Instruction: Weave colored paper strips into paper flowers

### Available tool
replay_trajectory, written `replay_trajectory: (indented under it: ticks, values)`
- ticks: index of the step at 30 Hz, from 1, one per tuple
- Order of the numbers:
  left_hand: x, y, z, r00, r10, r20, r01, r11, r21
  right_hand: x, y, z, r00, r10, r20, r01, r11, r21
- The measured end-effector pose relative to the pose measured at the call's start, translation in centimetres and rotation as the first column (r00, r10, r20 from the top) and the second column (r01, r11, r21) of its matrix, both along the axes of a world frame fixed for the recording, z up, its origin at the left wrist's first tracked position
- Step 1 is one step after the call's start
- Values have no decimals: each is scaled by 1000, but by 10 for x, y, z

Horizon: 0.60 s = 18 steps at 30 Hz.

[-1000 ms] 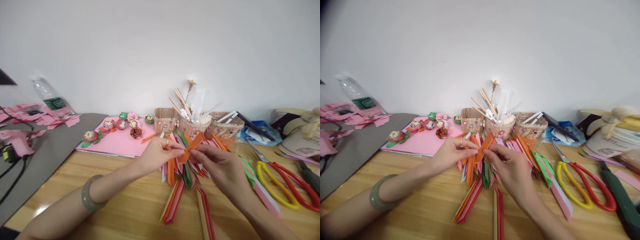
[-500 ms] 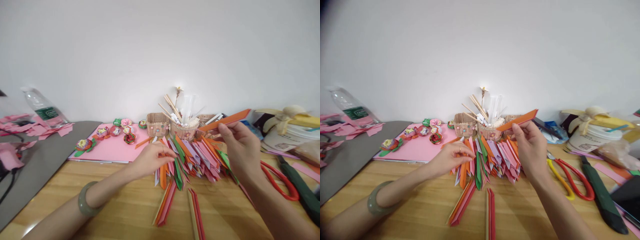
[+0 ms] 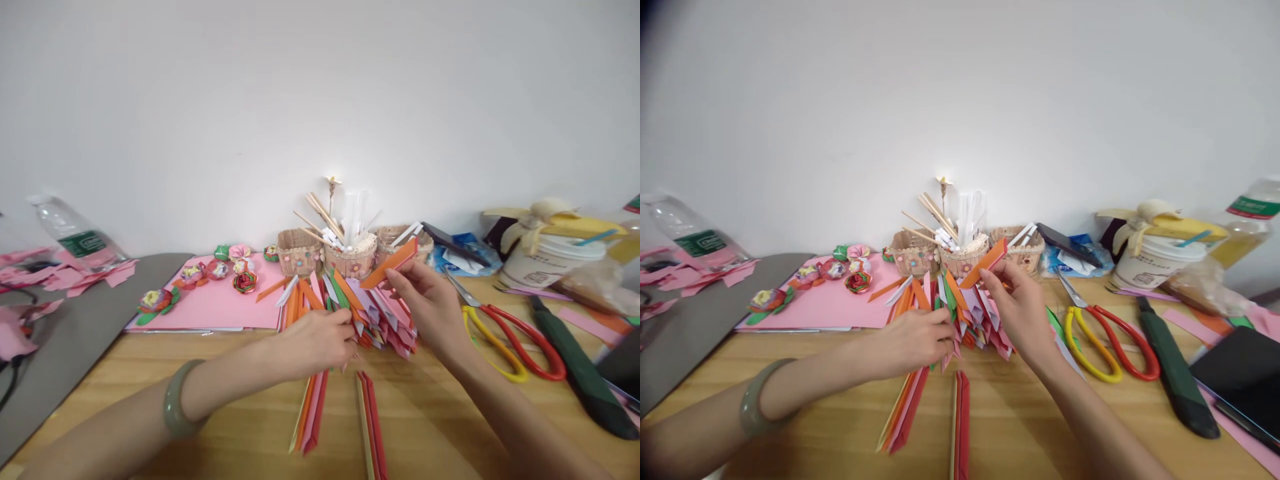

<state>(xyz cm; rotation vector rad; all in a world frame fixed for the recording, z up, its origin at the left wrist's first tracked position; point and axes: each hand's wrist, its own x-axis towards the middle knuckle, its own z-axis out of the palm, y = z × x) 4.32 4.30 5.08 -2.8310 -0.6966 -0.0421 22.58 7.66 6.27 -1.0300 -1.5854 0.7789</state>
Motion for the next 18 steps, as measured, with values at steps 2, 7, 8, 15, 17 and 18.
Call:
replay_trajectory:
  ticks: [2, 7, 8, 15, 17, 18]
  values:
    - [0, 3, 1, 999, -40, 4, 39, 999, 31, 0, -1, 0, 1000, 6, -1, -6, 1000, -8]
    - [-8, 18, 13, 995, -36, 92, 35, 999, 15, 4, -1, -1, 1000, 10, -3, -10, 1000, -24]
    - [-12, 22, 16, 991, -15, 130, 19, 999, -27, 5, -1, -1, 1000, 9, -2, -9, 1000, -28]
    - [-31, 39, 33, 805, 293, 516, -111, 929, -354, 4, -3, 2, 1000, 4, 24, -3, 999, -35]
    - [-33, 40, 34, 747, 343, 569, -147, 921, -362, 4, -3, 1, 999, -3, 34, 4, 999, -41]
    - [-33, 41, 34, 726, 358, 588, -161, 919, -361, 3, -3, 0, 999, -4, 38, 6, 999, -45]
